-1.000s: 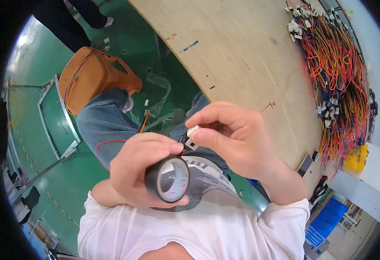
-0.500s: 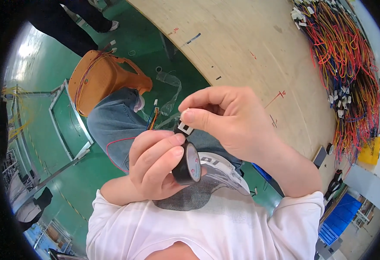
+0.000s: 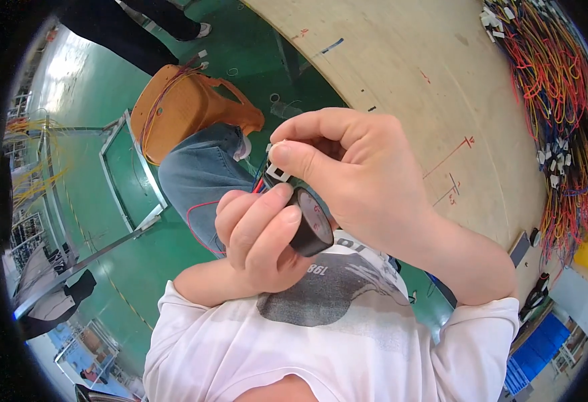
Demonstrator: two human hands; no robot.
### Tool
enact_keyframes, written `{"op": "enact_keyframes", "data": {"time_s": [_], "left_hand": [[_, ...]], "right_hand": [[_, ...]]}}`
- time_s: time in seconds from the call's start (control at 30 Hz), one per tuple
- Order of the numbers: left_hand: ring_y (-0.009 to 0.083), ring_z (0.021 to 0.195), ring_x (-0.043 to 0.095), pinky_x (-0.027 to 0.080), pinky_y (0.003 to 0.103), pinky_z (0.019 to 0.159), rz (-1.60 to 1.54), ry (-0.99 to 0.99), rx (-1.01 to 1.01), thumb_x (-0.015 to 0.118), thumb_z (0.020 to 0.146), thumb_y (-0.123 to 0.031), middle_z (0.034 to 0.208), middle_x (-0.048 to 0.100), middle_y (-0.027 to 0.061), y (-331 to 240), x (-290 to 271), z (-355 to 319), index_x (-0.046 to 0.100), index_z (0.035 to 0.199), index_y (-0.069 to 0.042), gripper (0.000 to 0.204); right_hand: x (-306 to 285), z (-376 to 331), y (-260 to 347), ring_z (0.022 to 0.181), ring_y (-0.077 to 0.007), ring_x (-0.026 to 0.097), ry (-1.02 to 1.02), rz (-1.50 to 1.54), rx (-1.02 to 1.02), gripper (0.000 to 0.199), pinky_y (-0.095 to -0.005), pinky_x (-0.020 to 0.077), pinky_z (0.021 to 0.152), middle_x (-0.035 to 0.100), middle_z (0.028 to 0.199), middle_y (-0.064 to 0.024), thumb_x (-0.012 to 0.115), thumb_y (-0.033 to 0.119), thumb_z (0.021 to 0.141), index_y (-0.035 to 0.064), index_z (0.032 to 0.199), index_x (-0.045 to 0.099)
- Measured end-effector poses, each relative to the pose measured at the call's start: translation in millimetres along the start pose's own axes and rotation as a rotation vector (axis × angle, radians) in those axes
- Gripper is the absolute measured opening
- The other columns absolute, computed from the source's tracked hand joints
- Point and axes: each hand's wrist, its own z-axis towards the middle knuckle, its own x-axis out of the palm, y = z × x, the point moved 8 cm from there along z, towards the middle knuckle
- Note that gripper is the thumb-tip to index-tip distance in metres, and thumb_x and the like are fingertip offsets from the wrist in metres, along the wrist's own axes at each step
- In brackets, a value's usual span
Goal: Wrapping electrical wire bundle connectors with black electrical tape in a factory setting.
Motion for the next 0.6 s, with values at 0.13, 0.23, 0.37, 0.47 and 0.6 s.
{"op": "enact_keyframes", "data": {"time_s": [0.13, 0.23, 0.37, 0.47, 0.6], "left_hand": [[0.0164, 0.076, 0.050, 0.038, 0.029, 0.066, -0.118, -0.131, 0.017, 0.063, 0.069, -0.010, 0.096, 0.059, 0.0082, 7.2, -5.2, -6.7, 0.058, 0.093, -0.008, 0.025], [0.0214, 0.078, 0.050, 0.042, 0.032, 0.064, -0.084, 0.016, 0.090, 0.075, 0.064, -0.022, 0.096, 0.056, 0.0103, 3.8, -1.0, -7.7, 0.049, 0.096, -0.006, 0.045], [0.0212, 0.078, 0.051, 0.042, 0.031, 0.065, -0.089, -0.007, 0.059, 0.075, 0.064, -0.023, 0.097, 0.056, 0.0101, 5.0, -4.6, -5.7, 0.049, 0.096, -0.006, 0.044], [0.0212, 0.079, 0.051, 0.042, 0.031, 0.066, -0.091, -0.009, 0.011, 0.074, 0.064, -0.023, 0.097, 0.056, 0.0104, 4.8, -4.6, -3.0, 0.050, 0.096, -0.005, 0.044], [0.0174, 0.078, 0.051, 0.037, 0.031, 0.072, -0.086, -0.086, -0.098, 0.062, 0.066, -0.013, 0.095, 0.059, 0.0082, 2.0, -4.0, -3.0, 0.060, 0.093, -0.007, 0.027]], "right_hand": [[0.2, -1.5, 0.0, 0.071, -0.0066, 0.054, -0.006, 0.009, -0.015, 0.013, -0.0180, 0.0428, 0.063, 0.060, 0.078, -0.0035, 0.059, 0.004, 0.078, -0.0023, 0.089, 0.061], [-0.6, -2.2, -0.5, 0.071, -0.0067, 0.054, -0.008, -0.003, -0.005, 0.013, -0.0180, 0.0427, 0.064, 0.060, 0.078, -0.0037, 0.059, 0.004, 0.078, -0.0024, 0.089, 0.061], [1.2, 0.4, 0.9, 0.061, -0.0041, 0.052, -0.031, 0.012, -0.062, 0.014, -0.0170, 0.0415, 0.052, 0.060, 0.070, -0.0028, 0.061, 0.008, 0.077, -0.0037, 0.083, 0.061], [1.5, -1.1, -0.3, 0.061, -0.0039, 0.052, -0.050, 0.023, -0.034, 0.014, -0.0170, 0.0414, 0.052, 0.060, 0.070, -0.0025, 0.061, 0.009, 0.077, -0.0036, 0.083, 0.061], [3.1, -2.3, -1.3, 0.061, -0.0037, 0.051, -0.051, 0.030, -0.055, 0.013, -0.0171, 0.0410, 0.052, 0.059, 0.069, -0.0014, 0.061, 0.009, 0.077, -0.0033, 0.083, 0.061]]}}
